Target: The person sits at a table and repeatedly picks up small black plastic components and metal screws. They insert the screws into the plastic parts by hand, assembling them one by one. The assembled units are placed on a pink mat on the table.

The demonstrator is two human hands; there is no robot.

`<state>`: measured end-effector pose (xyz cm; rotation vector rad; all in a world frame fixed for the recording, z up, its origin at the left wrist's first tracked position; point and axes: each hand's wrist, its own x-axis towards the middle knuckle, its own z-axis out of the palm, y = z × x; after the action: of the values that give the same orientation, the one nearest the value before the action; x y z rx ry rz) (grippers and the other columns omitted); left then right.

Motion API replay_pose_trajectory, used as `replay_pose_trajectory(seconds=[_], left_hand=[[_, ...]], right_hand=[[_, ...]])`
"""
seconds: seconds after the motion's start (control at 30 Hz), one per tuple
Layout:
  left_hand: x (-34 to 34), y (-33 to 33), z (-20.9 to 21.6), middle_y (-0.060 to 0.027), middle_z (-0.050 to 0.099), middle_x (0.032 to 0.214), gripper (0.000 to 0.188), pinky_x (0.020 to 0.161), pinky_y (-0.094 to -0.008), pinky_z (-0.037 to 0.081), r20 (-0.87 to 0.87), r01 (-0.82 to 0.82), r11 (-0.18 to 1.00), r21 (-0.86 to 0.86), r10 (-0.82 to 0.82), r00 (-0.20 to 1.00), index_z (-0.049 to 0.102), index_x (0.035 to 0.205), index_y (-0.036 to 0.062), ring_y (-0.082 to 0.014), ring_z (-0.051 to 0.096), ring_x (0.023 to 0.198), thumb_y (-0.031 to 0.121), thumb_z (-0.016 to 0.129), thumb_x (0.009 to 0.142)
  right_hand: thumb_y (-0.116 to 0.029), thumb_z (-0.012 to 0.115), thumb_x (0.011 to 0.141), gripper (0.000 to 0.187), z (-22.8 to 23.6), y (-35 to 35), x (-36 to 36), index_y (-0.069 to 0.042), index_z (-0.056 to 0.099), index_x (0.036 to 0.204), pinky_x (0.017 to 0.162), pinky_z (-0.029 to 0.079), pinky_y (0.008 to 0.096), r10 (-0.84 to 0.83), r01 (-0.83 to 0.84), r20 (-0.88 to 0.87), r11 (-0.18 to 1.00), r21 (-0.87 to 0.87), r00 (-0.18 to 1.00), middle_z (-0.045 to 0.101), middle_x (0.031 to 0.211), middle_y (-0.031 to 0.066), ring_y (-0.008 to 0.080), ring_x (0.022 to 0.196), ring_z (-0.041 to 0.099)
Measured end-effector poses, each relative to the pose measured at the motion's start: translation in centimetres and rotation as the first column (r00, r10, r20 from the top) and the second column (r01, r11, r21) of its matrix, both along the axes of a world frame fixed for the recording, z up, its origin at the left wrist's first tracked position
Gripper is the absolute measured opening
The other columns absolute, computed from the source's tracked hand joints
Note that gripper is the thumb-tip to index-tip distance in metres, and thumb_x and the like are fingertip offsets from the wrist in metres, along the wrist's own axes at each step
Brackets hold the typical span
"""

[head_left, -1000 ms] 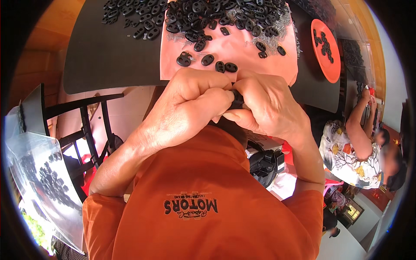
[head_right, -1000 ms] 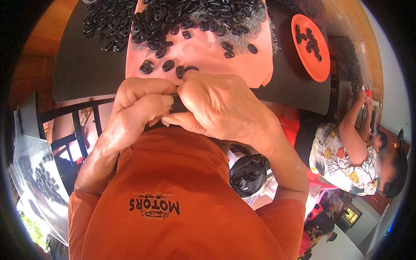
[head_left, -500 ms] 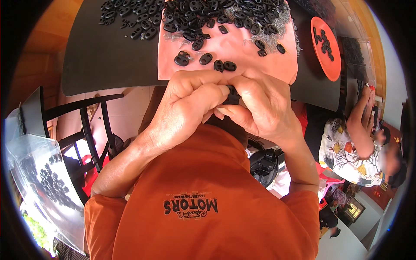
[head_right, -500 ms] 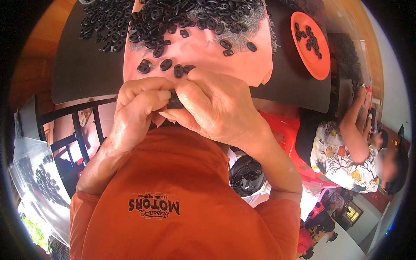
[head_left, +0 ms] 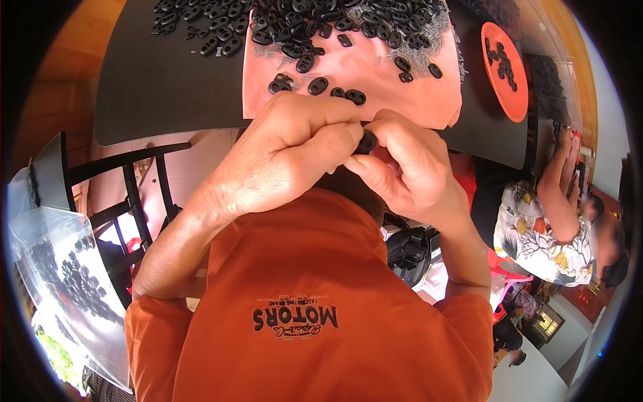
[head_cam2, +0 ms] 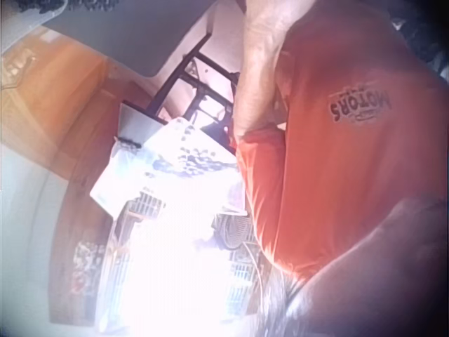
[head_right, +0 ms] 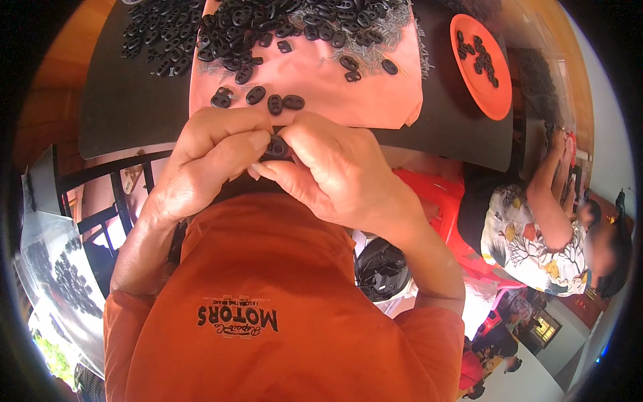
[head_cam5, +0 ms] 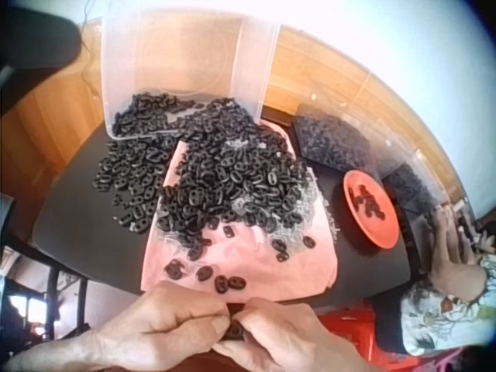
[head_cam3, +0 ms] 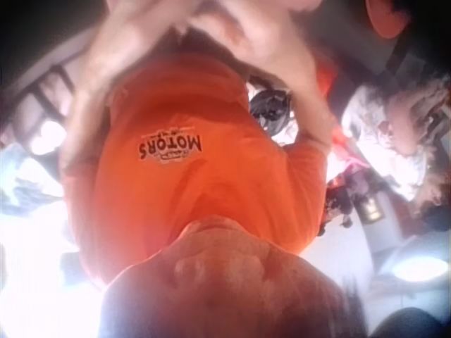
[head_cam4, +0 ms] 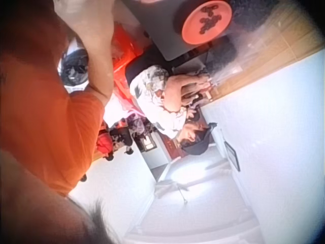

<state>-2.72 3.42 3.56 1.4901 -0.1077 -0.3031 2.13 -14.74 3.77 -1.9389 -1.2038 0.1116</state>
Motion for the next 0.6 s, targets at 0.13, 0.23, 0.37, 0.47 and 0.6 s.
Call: replay_pose_trajectory(seconds=[0.13,0.23,0.37,0.47,0.6], left_hand=[[-1.1,-0.8,-0.8,-0.0012,0.051,0.062,0.021,0.051,-0.0244,0.037,0.017,-0.167,0.979,-0.114,0.17,0.985,0.056,0.079,-0.0028,-0.0059,0.044,0.057,0.012,0.046,0.09],[-1.6,-1.1,-1.7,-0.0001,0.048,0.061,0.023,0.05,-0.0229,0.035,-0.008,-0.205,0.967,-0.153,0.206,0.978,0.055,0.078,-0.0015,-0.0051,0.041,0.056,0.014,0.046,0.093],[-1.9,-1.6,-2.8,0.0014,0.045,0.059,0.027,0.048,-0.0215,0.032,0.058,-0.266,0.946,-0.183,0.281,0.958,0.055,0.078,-0.0002,-0.004,0.039,0.054,0.018,0.046,0.095],[-1.9,-1.9,-2.8,0.002,0.043,0.058,0.029,0.047,-0.0214,0.032,0.081,-0.294,0.937,-0.189,0.313,0.946,0.055,0.077,0.0002,-0.0038,0.038,0.053,0.02,0.046,0.096],[-1.9,-2.2,-2.7,0.0018,0.043,0.058,0.029,0.047,-0.0214,0.031,0.053,-0.314,0.922,-0.227,0.334,0.941,0.054,0.076,0.0005,-0.004,0.037,0.053,0.02,0.045,0.096]], right_hand=[[-0.004,0.065,0.083,0.014,-0.3,0.1,-1.2,0.001,0.051,0.082,0.048,0.042,0.0268,-0.079,0.101,-0.296,0.993,0.06,0.952,0.055,0.07,0.0086,0.0157,0.054,0.053],[-0.003,0.061,0.086,0.013,0.3,0.2,-1.6,0.001,0.051,0.079,0.048,0.04,0.0243,-0.129,0.161,-0.412,0.986,0.044,0.902,0.052,0.065,0.0074,0.0117,0.053,0.049],[-0.002,0.059,0.087,0.013,-0.4,0.8,-1.7,0.002,0.051,0.077,0.047,0.037,0.0237,-0.159,0.218,-0.34,0.966,0.141,0.927,0.05,0.064,0.0058,0.01,0.052,0.045],[-0.001,0.057,0.087,0.012,-0.8,0.9,-1.8,0.002,0.052,0.077,0.045,0.035,0.0241,-0.169,0.229,-0.318,0.96,0.162,0.933,0.05,0.064,0.0049,0.0087,0.051,0.044],[0.0,0.057,0.087,0.011,-1.0,1.2,-2.3,0.002,0.052,0.077,0.044,0.034,0.0235,-0.183,0.264,-0.343,0.942,0.208,0.921,0.05,0.064,0.0039,0.0073,0.051,0.043]])
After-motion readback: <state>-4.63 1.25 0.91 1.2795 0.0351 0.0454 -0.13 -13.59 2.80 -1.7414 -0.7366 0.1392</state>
